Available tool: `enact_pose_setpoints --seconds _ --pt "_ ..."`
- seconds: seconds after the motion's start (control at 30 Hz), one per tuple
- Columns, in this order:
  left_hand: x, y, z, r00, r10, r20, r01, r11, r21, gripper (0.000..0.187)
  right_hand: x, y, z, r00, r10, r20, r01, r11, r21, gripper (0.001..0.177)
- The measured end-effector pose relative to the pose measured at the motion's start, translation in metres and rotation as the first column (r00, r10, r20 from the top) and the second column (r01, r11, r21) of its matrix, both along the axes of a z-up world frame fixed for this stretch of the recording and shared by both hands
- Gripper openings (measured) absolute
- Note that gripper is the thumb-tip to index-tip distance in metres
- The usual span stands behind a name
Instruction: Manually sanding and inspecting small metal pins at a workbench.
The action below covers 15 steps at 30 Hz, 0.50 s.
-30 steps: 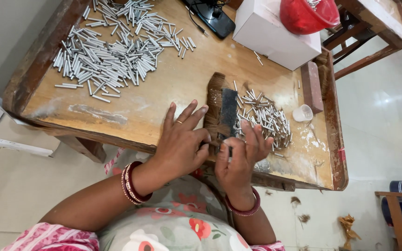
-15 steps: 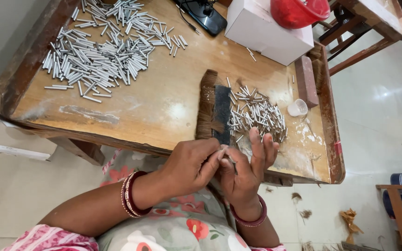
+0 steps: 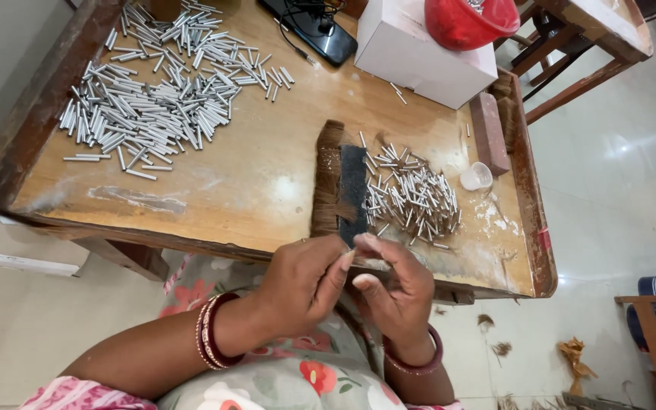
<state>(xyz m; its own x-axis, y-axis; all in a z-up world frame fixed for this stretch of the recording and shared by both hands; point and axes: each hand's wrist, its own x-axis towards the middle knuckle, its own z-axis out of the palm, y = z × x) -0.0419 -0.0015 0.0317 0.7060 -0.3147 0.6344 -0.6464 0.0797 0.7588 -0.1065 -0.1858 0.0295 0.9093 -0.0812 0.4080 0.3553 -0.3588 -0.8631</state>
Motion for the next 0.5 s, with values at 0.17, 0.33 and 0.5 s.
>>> enact_pose_setpoints --seconds 0.17,0.33,0.5 --pt "-0.007 0.001 -0.001 0.999 -0.039 -0.005 0.039 0.999 0.011 0.019 0.015 0.004 -0.042 0.961 0.019 0.275 -0.049 0.994 0.102 0.026" --pt "-0.005 0.000 -0.009 0.990 -0.069 -0.124 0.069 0.998 0.000 0.024 0.021 0.023 -0.052 0.908 -0.178 0.378 0.186 0.983 0.016 0.025" --pt "0.013 0.019 -0.003 1.000 0.002 -0.007 0.000 0.968 0.251 0.018 0.032 0.033 -0.051 0.827 -0.171 0.536 0.249 0.965 -0.076 0.028"
